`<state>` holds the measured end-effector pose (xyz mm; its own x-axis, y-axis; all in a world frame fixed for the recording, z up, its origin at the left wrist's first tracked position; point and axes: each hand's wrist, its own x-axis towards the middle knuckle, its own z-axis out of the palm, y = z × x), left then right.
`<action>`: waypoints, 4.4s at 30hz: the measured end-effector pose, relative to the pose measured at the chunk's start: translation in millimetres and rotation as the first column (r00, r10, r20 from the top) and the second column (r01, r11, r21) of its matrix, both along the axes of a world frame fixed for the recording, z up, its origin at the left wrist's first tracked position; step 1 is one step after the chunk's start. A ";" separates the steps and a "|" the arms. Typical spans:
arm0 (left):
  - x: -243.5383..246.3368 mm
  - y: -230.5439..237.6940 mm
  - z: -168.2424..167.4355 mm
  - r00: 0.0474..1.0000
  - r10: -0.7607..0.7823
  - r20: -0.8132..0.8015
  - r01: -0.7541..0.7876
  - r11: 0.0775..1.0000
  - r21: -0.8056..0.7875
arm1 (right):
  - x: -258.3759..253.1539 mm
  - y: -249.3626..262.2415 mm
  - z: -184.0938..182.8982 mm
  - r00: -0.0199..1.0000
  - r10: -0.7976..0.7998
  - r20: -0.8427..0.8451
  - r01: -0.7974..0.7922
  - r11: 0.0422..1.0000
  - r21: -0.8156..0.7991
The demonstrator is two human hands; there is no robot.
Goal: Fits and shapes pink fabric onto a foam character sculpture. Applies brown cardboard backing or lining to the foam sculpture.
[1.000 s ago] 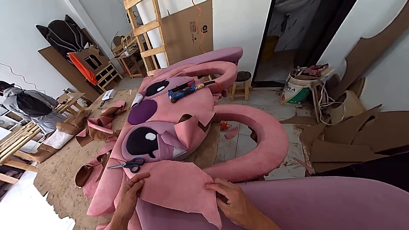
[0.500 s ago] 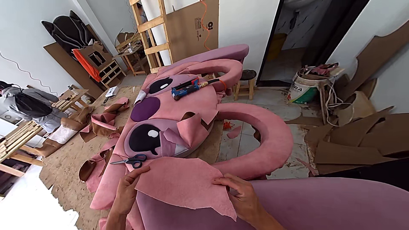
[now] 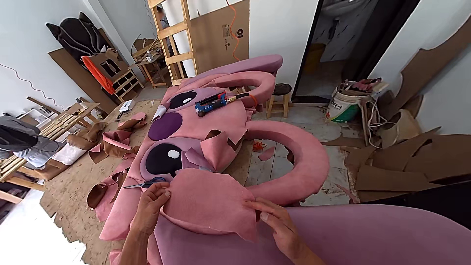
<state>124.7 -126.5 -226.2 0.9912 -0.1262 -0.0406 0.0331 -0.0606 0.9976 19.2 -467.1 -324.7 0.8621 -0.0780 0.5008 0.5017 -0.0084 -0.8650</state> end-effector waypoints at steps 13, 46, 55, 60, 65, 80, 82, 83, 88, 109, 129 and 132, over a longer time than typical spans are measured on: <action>27.9 15.1 -7.6 0.900 -0.207 0.384 0.085 0.946 0.312 | -9.1 16.9 12.2 0.878 -0.218 0.426 0.416 0.789 -0.452; 3.7 -48.1 -46.0 0.962 0.212 0.173 -0.253 0.445 0.859 | 198.0 127.1 2.2 0.720 0.534 -0.444 -0.670 0.702 -0.242; -3.9 -31.6 -56.6 0.943 0.087 0.321 -0.329 0.379 0.865 | 205.1 129.8 -18.6 0.725 0.629 -0.280 -0.682 0.711 -0.170; -7.4 -24.2 -51.9 0.963 0.029 0.268 -0.255 0.420 0.871 | 204.1 123.6 -20.5 0.764 0.610 -0.210 -0.645 0.715 -0.270; 7.6 -28.3 -41.8 0.987 -0.005 0.159 -0.143 0.406 0.903 | 201.1 120.3 -20.9 0.783 0.601 -0.161 -0.622 0.743 -0.247; 23.4 -24.2 -35.5 0.987 -0.062 -0.148 0.154 0.629 0.762 | 193.0 114.8 -14.3 0.717 0.635 -0.288 -0.673 0.738 -0.049; 24.5 -25.6 -35.3 0.986 -0.052 -0.158 0.155 0.623 0.767 | 194.7 111.8 -5.3 0.650 0.631 -0.424 -0.685 0.727 0.033; 24.7 -25.8 -35.4 0.986 -0.052 -0.159 0.157 0.621 0.768 | 196.4 110.0 -1.7 0.616 0.623 -0.482 -0.685 0.726 0.062; 25.8 -31.2 -32.8 0.984 -0.022 -0.175 0.152 0.611 0.777 | 200.1 109.4 1.0 0.584 0.561 -0.587 -0.719 0.693 -0.053; 39.7 -6.1 -24.9 0.906 -0.047 -0.421 0.303 0.766 0.567 | 211.9 102.3 2.9 0.627 0.516 -0.584 -0.665 0.744 -0.058; 36.4 11.4 -81.0 0.955 -0.292 0.042 0.259 0.898 0.357 | 370.2 -31.3 135.9 0.811 -0.177 -0.558 0.045 0.969 -0.241; 28.7 17.5 -91.9 0.915 -0.361 0.181 0.301 0.909 0.290 | 460.5 -44.1 108.0 0.551 -0.141 -0.822 0.040 0.989 -0.143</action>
